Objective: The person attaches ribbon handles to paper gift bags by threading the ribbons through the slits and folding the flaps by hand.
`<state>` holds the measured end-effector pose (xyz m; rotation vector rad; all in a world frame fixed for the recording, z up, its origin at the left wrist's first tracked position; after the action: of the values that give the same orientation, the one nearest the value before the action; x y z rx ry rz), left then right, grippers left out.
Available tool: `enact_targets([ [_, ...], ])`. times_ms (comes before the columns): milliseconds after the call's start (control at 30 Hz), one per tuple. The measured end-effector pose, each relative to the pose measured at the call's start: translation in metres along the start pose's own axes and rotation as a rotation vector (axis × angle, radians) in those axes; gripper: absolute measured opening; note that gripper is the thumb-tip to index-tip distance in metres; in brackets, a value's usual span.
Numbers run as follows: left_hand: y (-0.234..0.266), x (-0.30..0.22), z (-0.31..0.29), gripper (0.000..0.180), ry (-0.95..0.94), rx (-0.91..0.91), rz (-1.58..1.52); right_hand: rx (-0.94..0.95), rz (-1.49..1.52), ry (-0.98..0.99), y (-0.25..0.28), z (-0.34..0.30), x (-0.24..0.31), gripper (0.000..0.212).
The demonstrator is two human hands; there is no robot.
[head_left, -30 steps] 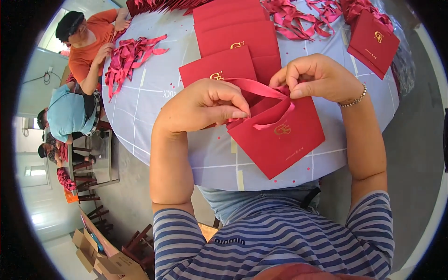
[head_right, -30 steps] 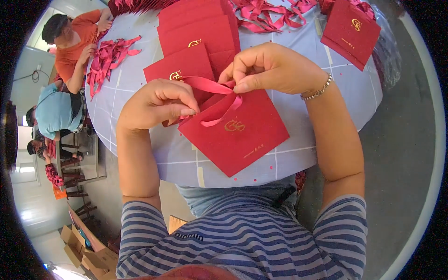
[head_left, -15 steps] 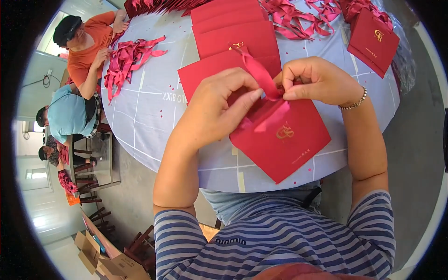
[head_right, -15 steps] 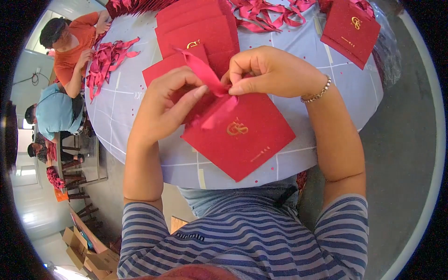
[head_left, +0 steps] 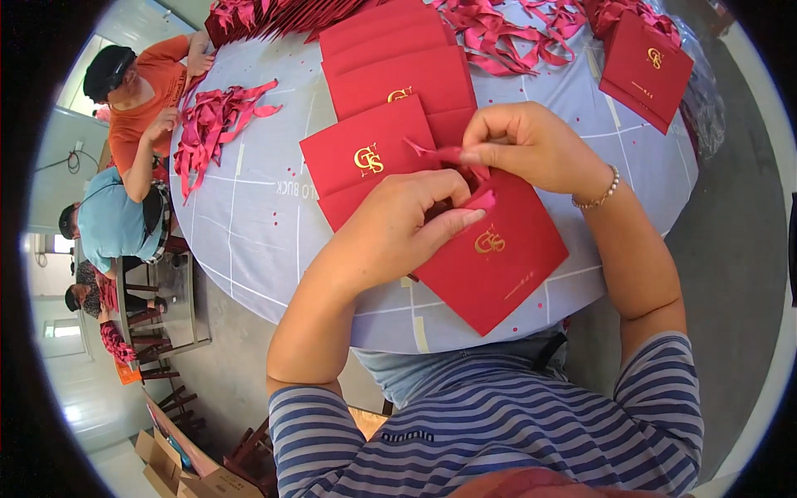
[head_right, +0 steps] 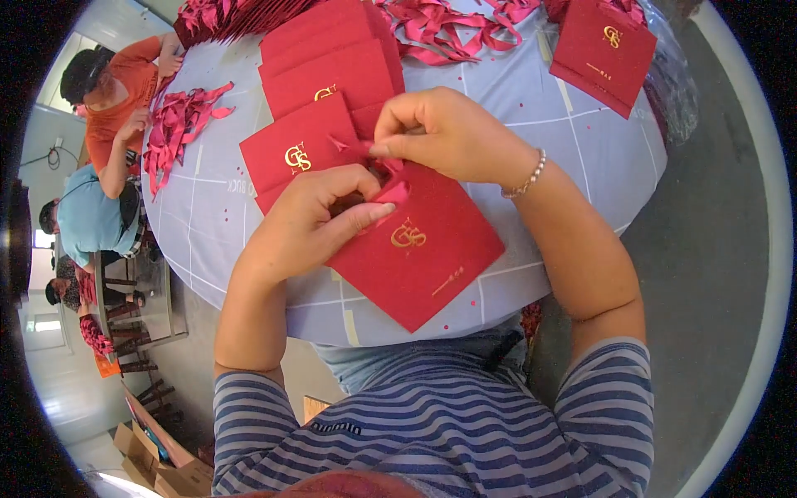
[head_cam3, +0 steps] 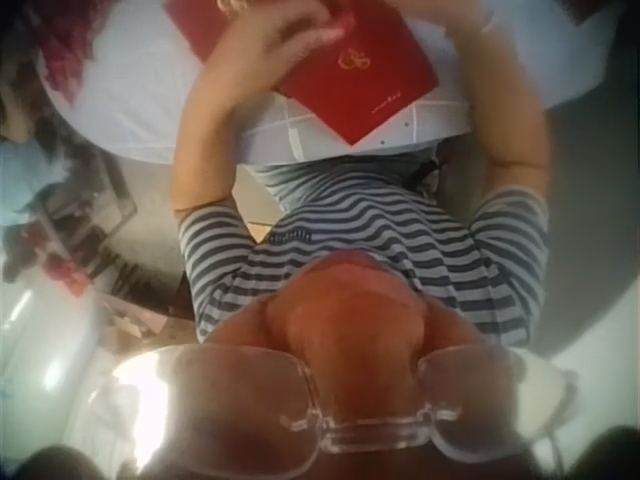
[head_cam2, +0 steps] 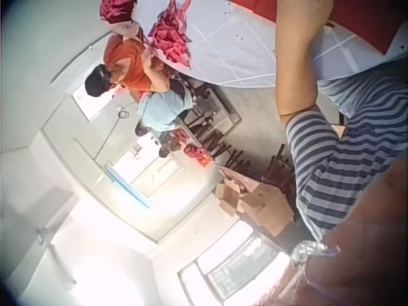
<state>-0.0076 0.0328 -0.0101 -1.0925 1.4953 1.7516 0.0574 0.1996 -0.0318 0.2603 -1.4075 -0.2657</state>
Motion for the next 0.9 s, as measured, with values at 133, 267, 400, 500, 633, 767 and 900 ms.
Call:
enact_targets([
  [133, -0.006, 0.002, 0.003, 0.013, -0.095, 0.048, -0.027, -0.3, -0.005, -0.058, -0.004, 0.0, -0.007, 0.014],
  [267, -0.01, 0.0, 0.007, 0.013, -0.098, 0.053, -0.082, -0.422, -0.095, 0.02, 0.0, -0.003, -0.002, 0.016],
  [400, -0.007, 0.0, 0.007, 0.012, 0.012, 0.019, -0.11, -0.459, 0.061, -0.077, 0.002, -0.005, 0.009, 0.015],
  [500, 0.0, 0.003, 0.003, 0.012, -0.035, -0.104, -0.138, -0.153, 0.025, -0.121, 0.017, -0.006, 0.011, 0.03],
  [633, 0.014, 0.01, -0.001, 0.004, -0.019, -0.287, -0.319, 0.07, -0.106, 0.022, 0.034, -0.014, 0.015, 0.02],
  [767, 0.031, 0.006, -0.002, 0.022, -0.104, -0.55, -0.31, -0.494, -0.379, 0.127, 0.083, -0.038, 0.039, 0.018],
  [900, 0.05, 0.014, -0.007, 0.019, -0.011, -0.714, -0.09, -1.088, -0.076, 0.182, 0.139, -0.077, 0.024, 0.021],
])
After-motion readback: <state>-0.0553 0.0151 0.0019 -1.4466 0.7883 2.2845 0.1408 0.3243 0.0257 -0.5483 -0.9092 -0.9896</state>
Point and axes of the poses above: each hand's wrist, its own z-axis towards the middle knuckle, its own y-axis out of the back of the hand, x = y × z, the point moved 4 cm from there along z, towards the middle knuckle, and after that the axes turned 3 degrees about -z, right-handed, at the moved point
